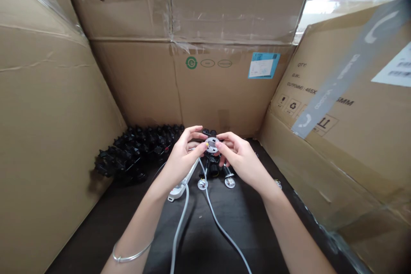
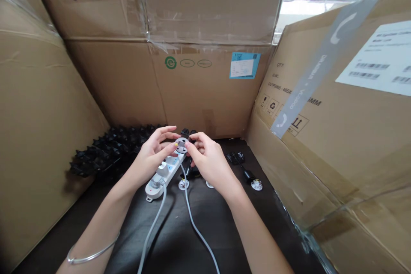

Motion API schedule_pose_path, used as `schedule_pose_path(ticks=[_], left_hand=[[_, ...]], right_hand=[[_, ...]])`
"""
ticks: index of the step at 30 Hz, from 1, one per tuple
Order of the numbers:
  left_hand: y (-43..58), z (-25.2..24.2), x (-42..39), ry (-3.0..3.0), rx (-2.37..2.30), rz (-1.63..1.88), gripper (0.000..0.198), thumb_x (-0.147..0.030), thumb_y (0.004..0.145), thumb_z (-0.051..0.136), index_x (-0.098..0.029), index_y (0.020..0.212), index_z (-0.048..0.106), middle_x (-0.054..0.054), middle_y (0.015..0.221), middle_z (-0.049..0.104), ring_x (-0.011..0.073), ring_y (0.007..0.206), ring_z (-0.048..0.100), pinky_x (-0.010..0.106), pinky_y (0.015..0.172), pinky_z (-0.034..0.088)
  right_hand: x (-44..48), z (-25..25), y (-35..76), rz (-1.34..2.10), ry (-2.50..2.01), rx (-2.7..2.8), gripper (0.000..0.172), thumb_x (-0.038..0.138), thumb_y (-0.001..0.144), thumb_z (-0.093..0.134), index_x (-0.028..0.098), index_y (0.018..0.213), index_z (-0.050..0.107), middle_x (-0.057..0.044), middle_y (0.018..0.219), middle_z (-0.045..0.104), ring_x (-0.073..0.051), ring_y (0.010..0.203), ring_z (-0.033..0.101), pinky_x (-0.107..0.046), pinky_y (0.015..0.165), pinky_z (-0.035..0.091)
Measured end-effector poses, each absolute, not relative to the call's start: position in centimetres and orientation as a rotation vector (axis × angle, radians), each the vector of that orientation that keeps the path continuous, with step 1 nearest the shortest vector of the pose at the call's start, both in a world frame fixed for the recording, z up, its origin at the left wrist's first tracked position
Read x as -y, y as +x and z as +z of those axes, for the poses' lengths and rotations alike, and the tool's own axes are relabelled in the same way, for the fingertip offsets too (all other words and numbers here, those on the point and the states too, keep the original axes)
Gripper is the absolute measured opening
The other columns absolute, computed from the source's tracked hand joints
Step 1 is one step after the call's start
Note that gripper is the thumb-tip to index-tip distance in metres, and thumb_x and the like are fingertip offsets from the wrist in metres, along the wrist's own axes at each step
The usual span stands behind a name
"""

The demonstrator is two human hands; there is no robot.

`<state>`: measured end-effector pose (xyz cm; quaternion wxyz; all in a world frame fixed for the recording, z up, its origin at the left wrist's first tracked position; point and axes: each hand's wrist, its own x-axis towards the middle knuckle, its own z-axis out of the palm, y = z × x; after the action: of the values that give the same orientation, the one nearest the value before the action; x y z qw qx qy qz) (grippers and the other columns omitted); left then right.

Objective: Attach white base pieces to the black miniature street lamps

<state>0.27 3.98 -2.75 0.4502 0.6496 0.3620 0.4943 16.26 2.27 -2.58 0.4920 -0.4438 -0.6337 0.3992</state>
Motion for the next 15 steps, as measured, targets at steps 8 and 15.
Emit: schedule_pose_path(ticks=[8, 15], left_hand=[[-0.8, -2.4, -3.8, 1.736, -0.795, 0.946, 0.038, -0.033, 0.084, 0.054, -0.018, 0.119, 0.052, 0.008, 0.100, 0.064, 0.0187, 0.090, 0.060, 0.029, 0.075, 0.047], [-1.6, -2.4, -4.0, 1.763, -0.824, 0.986, 0.037, -0.031, 0.078, 0.063, -0.017, 0.111, 0.056, 0.009, 0.103, 0.066, 0.0221, 0.094, 0.062, 0.032, 0.079, 0.048]], right_hand=[[-2.1, -2.8, 16.9, 0.900, -1.097, 1.715, 0.027, 0.037, 0.089, 0.046, 0.022, 0.108, 0.056, 0.000, 0.080, 0.058, -0.010, 0.058, 0.058, -0.021, 0.052, 0.045], [-2.1, -2.9, 16.7, 0.961, -1.081, 1.699, 0.031, 0.033, 0.085, 0.052, 0.021, 0.114, 0.052, 0.000, 0.082, 0.056, -0.009, 0.057, 0.058, -0.023, 0.055, 0.048]])
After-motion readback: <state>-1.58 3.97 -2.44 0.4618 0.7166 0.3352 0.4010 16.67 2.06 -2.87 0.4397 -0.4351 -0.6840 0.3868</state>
